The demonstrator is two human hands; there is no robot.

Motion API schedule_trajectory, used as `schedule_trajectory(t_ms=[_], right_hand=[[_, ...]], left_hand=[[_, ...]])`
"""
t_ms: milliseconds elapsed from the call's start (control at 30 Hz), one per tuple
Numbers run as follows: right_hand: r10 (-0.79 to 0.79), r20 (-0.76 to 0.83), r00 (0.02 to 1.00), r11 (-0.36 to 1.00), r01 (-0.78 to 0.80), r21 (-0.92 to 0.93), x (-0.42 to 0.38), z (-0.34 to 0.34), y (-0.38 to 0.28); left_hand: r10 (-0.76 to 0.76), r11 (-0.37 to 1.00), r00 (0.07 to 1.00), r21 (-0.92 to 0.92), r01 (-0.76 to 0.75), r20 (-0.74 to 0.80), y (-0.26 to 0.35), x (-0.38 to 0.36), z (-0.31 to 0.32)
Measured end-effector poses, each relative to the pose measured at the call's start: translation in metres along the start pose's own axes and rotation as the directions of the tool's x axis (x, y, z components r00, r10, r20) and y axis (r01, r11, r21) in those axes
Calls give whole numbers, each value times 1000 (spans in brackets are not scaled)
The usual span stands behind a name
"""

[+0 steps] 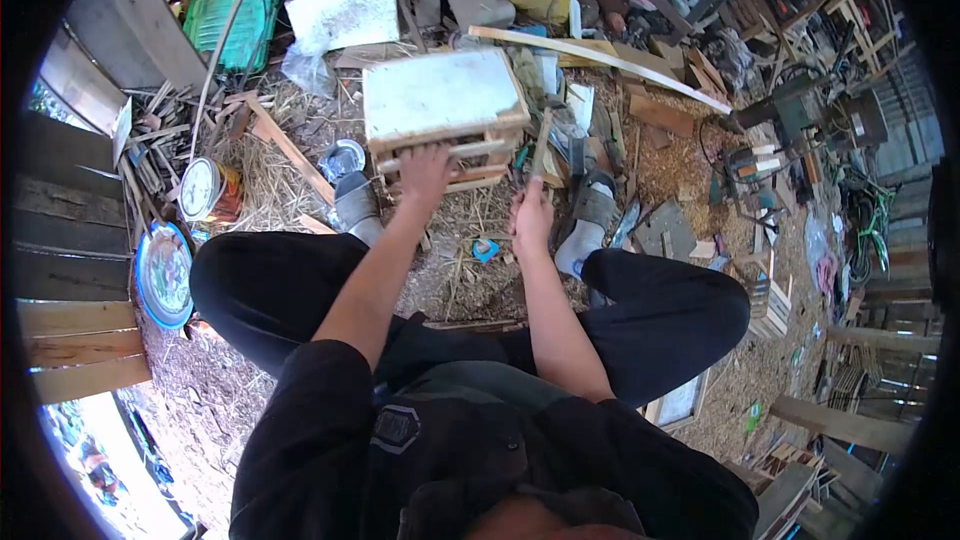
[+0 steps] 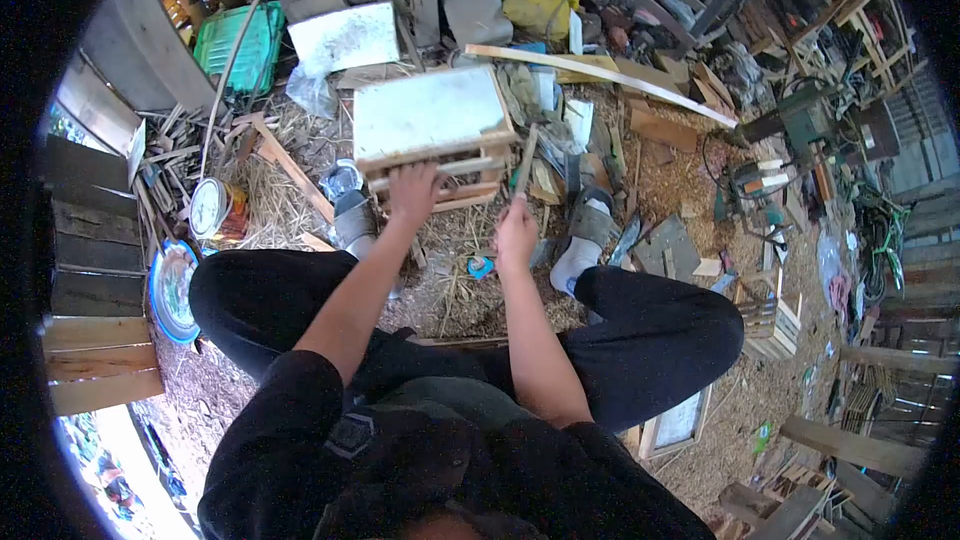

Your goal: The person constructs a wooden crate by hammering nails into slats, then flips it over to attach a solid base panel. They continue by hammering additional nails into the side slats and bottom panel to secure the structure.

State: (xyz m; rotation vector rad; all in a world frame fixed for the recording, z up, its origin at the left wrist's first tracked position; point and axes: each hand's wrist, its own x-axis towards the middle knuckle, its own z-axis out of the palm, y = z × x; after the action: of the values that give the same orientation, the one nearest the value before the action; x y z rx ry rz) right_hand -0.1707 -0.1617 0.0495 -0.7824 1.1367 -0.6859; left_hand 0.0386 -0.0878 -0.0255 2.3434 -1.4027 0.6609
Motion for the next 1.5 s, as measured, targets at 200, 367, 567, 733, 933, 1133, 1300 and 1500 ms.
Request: schedule_trajectory(t_ms=[200, 367, 567, 733, 933, 1133, 1300, 1500], right_hand=[[-29, -29, 999, 989, 25, -143, -1, -6, 13], [-2, -10, 1000, 994, 1, -108, -1, -3, 20], [51, -72, 996, 998, -53, -33, -2, 7, 25], [-73, -39, 997, 997, 73, -4, -13, 17, 17], [-89, -29, 996, 996, 88, -18, -11, 15, 23], [-182, -62, 981, 972, 170, -162, 14, 12, 54], [-184, -4, 983, 977, 182, -111, 0, 14, 51], [-139, -124, 983, 962, 104, -251, 6, 4, 58]], left_hand=[[-29, 996, 926, -65, 58, 377, -9, -48, 3], [52, 995, 928, -93, -19, 369, -12, -42, -11], [345, 935, 485, -337, -108, 803, -35, -9, -87], [450, 453, 526, -692, 562, 722, -93, 52, -169], [-154, 808, 979, -553, 202, 133, -121, 50, -136], [163, 976, 950, -181, -117, 267, -84, 80, -123], [118, 993, 908, -47, -109, 401, -89, 110, -80], [49, 998, 893, 3, -56, 447, -94, 160, -69]])
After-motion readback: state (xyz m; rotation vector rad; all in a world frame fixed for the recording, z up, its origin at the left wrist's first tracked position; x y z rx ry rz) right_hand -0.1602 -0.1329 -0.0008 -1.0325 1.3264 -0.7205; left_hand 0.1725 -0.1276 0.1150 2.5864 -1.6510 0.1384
